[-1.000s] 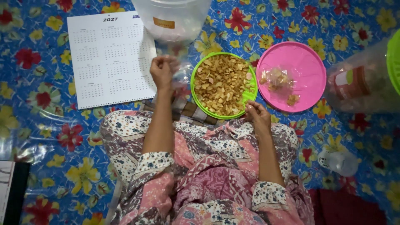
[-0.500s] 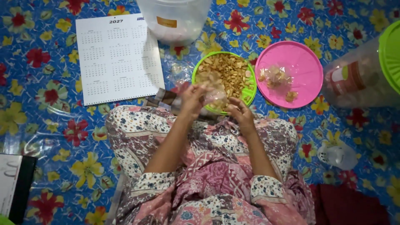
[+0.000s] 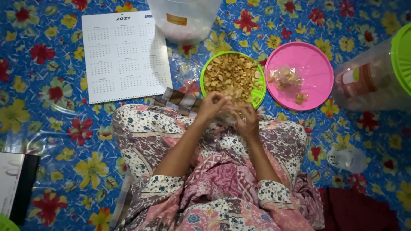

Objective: Packaging small snack items into plastic bags from a bowl

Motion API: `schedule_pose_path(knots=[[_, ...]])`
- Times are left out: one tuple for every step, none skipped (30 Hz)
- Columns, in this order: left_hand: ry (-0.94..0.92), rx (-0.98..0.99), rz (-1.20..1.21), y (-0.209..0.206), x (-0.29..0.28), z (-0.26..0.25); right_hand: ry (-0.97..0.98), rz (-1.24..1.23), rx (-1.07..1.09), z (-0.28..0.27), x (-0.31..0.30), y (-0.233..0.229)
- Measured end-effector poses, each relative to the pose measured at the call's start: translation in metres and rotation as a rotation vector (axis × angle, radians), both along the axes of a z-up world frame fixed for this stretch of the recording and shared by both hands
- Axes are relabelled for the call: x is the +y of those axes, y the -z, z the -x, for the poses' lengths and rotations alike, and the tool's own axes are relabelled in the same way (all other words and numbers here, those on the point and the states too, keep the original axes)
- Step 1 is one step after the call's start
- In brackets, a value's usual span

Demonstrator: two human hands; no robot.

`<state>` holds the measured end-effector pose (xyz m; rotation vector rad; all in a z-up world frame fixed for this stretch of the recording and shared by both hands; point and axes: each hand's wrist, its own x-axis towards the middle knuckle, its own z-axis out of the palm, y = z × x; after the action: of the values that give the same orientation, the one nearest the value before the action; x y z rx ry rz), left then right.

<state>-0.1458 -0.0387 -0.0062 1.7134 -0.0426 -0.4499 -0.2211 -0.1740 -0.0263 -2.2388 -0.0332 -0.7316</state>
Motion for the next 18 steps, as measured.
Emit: schedule_pose_path(knots=[[-0.003,0.000,0.001,-0.004,0.004,-0.003,-0.003,0.001,0.000,0.001,0.003,-0.004],[0.076,0.117,0.210,-0.008,0.009,-0.006,0.070,-0.111,0.029,0.002,0.005,-0.008],[0.155,0.233,0.419,-0.012,0.013,-0.009,0.144,-0.222,0.058,0.003,0.008,-0.012],[0.152,0.233,0.419,-0.014,0.015,-0.008,0.142,-0.223,0.059,0.003,0.010,-0.016],[0.205,0.252,0.437,-0.015,0.018,-0.008,0.197,-0.354,0.077,0.004,0.013,-0.020],[0.259,0.271,0.455,-0.017,0.020,-0.008,0.253,-0.486,0.096,0.004,0.015,-0.024],[0.256,0.271,0.454,-0.011,0.020,-0.008,0.251,-0.487,0.097,0.004,0.008,-0.016],[0.299,0.148,0.343,-0.006,0.020,-0.007,0.297,-0.558,0.108,0.004,0.001,-0.008],[0.340,0.025,0.230,-0.001,0.020,-0.007,0.344,-0.629,0.119,0.003,-0.006,0.000],[0.338,0.026,0.229,0.005,0.017,-0.011,0.342,-0.630,0.120,0.003,-0.005,-0.001],[0.315,-0.036,0.072,0.010,0.013,-0.014,0.371,-0.674,0.108,0.003,-0.006,-0.002],[0.290,-0.099,-0.085,0.016,0.009,-0.017,0.400,-0.718,0.096,0.003,-0.006,-0.003],[0.289,-0.099,-0.086,0.022,0.011,-0.025,0.399,-0.719,0.097,0.002,-0.011,0.008],[0.198,-0.148,-0.051,0.028,0.012,-0.032,0.400,-0.871,0.078,0.000,-0.016,0.018],[0.108,-0.197,-0.016,0.034,0.013,-0.040,0.400,-1.023,0.059,-0.002,-0.022,0.028],[0.108,-0.197,-0.016,0.029,0.020,-0.048,0.400,-1.024,0.059,-0.002,-0.022,0.027],[0.022,-0.241,-0.019,0.025,0.027,-0.056,0.367,-1.090,0.090,-0.002,-0.022,0.026],[-0.061,-0.285,-0.022,0.020,0.033,-0.065,0.335,-1.155,0.121,-0.002,-0.023,0.025]])
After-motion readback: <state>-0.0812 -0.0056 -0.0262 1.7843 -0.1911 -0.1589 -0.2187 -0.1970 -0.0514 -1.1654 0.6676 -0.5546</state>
